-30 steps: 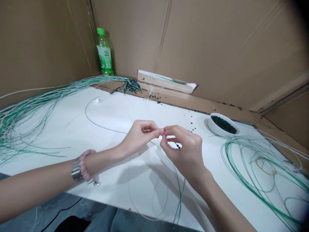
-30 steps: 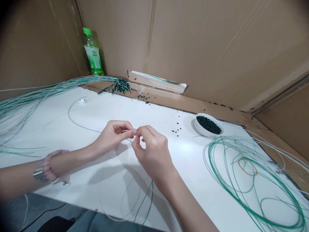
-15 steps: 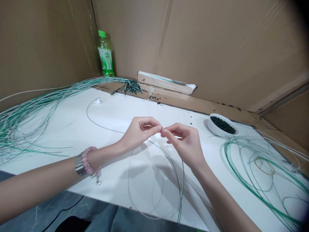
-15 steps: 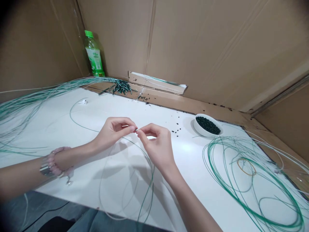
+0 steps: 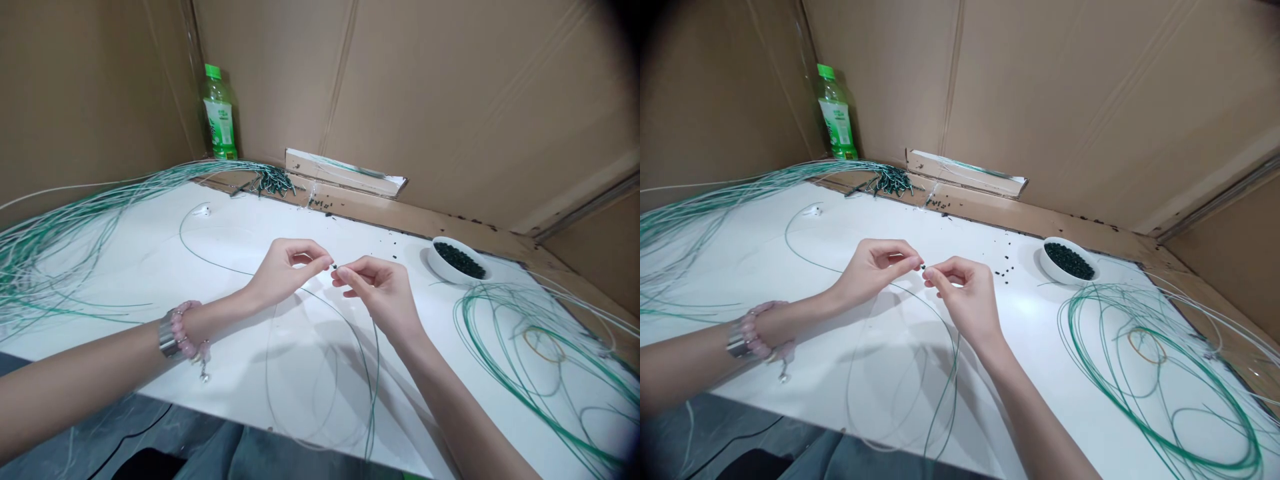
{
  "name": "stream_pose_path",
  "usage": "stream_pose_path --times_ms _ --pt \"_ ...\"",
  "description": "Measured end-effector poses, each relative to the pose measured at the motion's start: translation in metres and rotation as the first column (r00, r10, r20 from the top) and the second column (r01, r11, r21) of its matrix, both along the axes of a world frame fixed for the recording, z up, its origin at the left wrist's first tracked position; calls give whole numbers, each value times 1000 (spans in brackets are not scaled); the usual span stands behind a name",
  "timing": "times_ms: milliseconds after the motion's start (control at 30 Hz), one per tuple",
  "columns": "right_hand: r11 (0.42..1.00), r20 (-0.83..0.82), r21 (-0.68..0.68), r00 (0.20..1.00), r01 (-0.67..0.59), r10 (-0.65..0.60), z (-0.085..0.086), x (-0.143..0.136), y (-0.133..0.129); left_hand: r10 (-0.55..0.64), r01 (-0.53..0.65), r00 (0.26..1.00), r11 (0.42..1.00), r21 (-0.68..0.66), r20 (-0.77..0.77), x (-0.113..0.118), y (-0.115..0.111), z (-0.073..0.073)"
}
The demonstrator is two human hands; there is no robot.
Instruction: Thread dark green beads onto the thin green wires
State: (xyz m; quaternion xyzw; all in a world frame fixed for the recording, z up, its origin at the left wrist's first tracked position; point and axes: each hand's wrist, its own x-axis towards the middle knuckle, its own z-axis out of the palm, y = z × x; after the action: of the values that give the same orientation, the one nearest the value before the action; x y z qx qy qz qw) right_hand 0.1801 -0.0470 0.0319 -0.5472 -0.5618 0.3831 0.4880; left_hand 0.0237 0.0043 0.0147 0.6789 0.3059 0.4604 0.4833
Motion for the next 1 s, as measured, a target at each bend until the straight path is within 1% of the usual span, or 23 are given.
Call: stream_pose_path --times_ms 133,333,433,500,533,600,667,733,800,900,1000 --pt "1000 -16 -1 1000 1 -1 0 0 1 -1 2 1000 1000 20 -28 -1 0 2" --pt "999 -35 -45 999 -17 16 -1 -3 1 -15 16 997 1000 20 -77 1 -2 3" --pt "1000 17 -12 1000 -19 19 -2 -3 1 -23 26 994 999 33 -106 1 -2 2" --pt "1000 85 -7 996 -11 12 0 2 2 10 -5 994 999 48 -110 1 -1 2" --pt "999 118 -28 993 -22 25 2 6 3 36 -30 994 998 54 -105 0 0 2" --pt "991 151 -113 985 -69 86 7 15 5 85 -80 992 995 56 -90 0 3 2" --pt "974 119 -198 984 -110 135 12 23 7 107 -103 990 993 54 -89 0 5 2" --pt "969 51 -223 991 -108 122 13 28 9 106 -100 989 993 62 -105 0 6 0" --pt "977 23 -188 994 -100 107 9 27 11 86 -75 988 994 85 -128 1 6 -2" --pt "983 52 -99 985 -157 163 -5 20 15 55 -38 987 993 112 -151 4 5 -4" --pt "981 30 -19 980 -195 195 -16 16 18 35 -22 991 995 98 -133 7 9 -5"
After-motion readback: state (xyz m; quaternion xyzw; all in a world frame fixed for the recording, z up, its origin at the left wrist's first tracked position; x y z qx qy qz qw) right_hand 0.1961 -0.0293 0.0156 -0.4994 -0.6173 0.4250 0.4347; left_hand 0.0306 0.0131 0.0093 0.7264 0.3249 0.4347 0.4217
